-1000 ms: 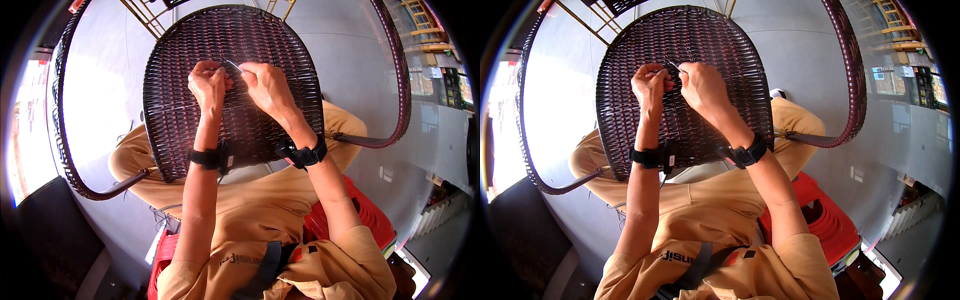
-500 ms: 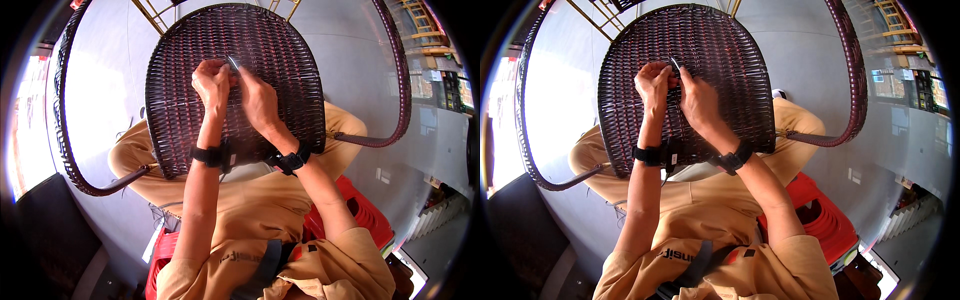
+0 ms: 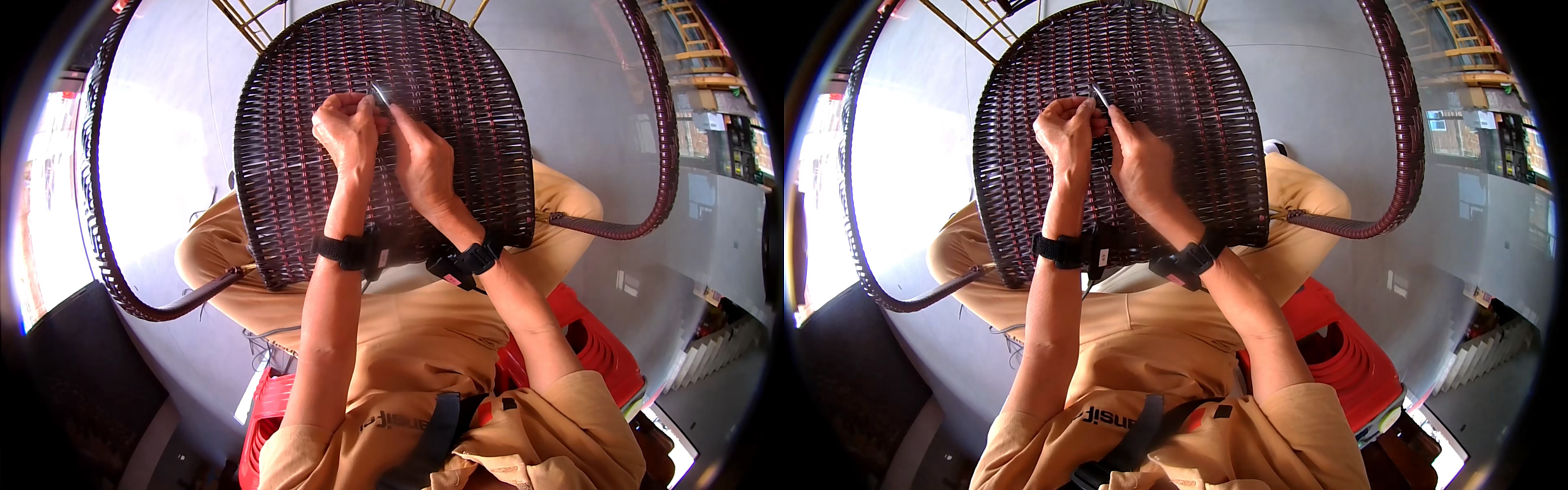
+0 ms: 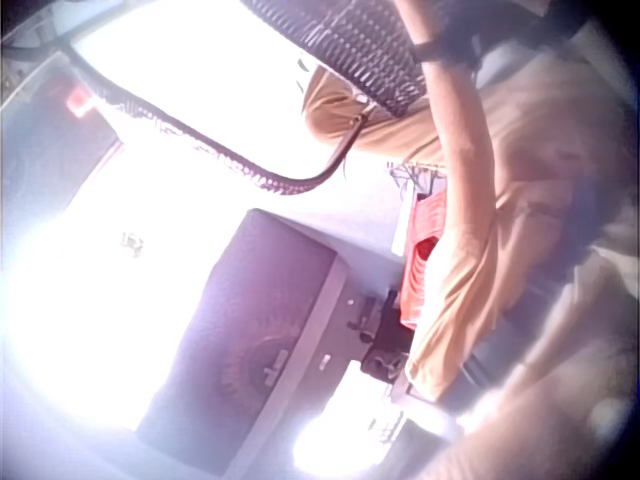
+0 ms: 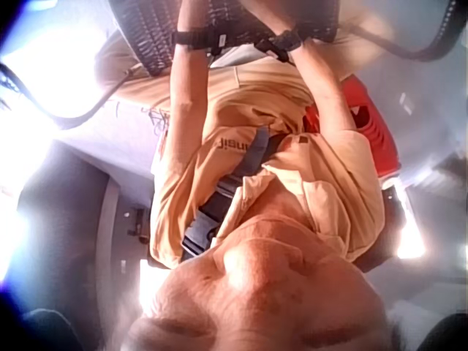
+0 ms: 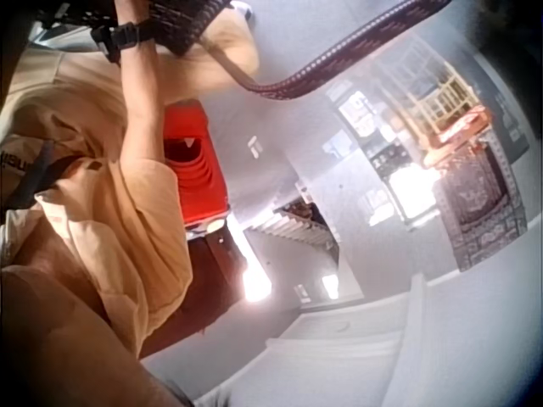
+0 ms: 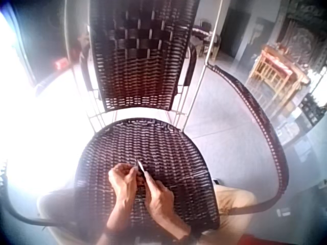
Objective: The person weaves a thin strip of plastic back into the mesh of a woven chair seat. They use a small metal tool to guide the strip through the weave and then use a yellow-handled screwdriver to tuck in the loose ends.
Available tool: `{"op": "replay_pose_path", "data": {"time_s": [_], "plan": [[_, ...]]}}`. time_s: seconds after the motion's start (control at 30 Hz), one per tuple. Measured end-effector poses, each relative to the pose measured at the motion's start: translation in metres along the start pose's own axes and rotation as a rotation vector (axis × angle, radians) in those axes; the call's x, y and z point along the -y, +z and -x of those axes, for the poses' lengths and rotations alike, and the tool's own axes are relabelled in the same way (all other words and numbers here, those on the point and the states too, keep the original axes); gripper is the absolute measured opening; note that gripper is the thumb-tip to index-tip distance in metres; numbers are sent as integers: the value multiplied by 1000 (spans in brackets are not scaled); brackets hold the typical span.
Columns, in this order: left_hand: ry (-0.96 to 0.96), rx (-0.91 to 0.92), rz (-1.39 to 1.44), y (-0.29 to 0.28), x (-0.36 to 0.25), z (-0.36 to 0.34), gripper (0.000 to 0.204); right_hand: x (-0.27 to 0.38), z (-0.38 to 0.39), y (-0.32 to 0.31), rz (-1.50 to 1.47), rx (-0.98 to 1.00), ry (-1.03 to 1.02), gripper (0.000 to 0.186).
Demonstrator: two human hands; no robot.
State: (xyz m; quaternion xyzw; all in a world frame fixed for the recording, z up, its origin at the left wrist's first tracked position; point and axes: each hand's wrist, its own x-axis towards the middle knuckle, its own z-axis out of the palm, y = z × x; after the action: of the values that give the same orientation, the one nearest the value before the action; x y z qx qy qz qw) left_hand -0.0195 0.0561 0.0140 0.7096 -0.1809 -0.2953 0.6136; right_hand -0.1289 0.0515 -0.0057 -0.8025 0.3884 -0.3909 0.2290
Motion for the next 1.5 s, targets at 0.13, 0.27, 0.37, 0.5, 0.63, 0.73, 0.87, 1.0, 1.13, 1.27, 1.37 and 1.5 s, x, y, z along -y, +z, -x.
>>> {"op": "replay_pose_path", "data": {"time_s": [0.13, 0.27, 0.37, 0.5, 0.63, 0.73, 0.87, 1.0, 1.13, 1.27, 1.37, 1.5], "plan": [[9, -12, -4, 4, 2, -2, 13, -2, 0, 0, 4, -8, 5, 34], [19, -34, -1, 5, 1, -4, 13, 2, -1, 1, -15, -18, 10, 32], [27, -41, -18, 5, -1, -3, 13, 2, -1, 2, -9, -41, 1, 29], [-5, 23, 48, -2, -1, 0, 14, 1, -1, 1, 18, -38, 5, 28], [-81, 87, 180, -11, -1, 3, 16, 10, -3, -5, 12, 54, 83, 25], [-81, 84, 134, -8, 1, 1, 16, 8, -3, -5, 1, 44, 81, 25], [-84, 54, 90, -6, -2, 0, 13, 8, -3, -5, -4, 38, 79, 25], [-88, 28, 72, -4, -2, -2, 10, 3, -1, 0, -9, -14, 34, 26], [-94, 28, 91, -3, -1, -2, 10, 2, -3, 0, 5, 5, 55, 26], [-91, 32, 94, -5, -4, -3, 9, 15, -14, -28, 19, 114, 133, 23], [-98, 38, 104, -5, -2, -3, 10, 20, -34, -45, 26, 178, 186, 22], [-100, 37, 112, -3, 4, -6, 11, 8, -49, -41, 68, 229, 104, 22]]}}
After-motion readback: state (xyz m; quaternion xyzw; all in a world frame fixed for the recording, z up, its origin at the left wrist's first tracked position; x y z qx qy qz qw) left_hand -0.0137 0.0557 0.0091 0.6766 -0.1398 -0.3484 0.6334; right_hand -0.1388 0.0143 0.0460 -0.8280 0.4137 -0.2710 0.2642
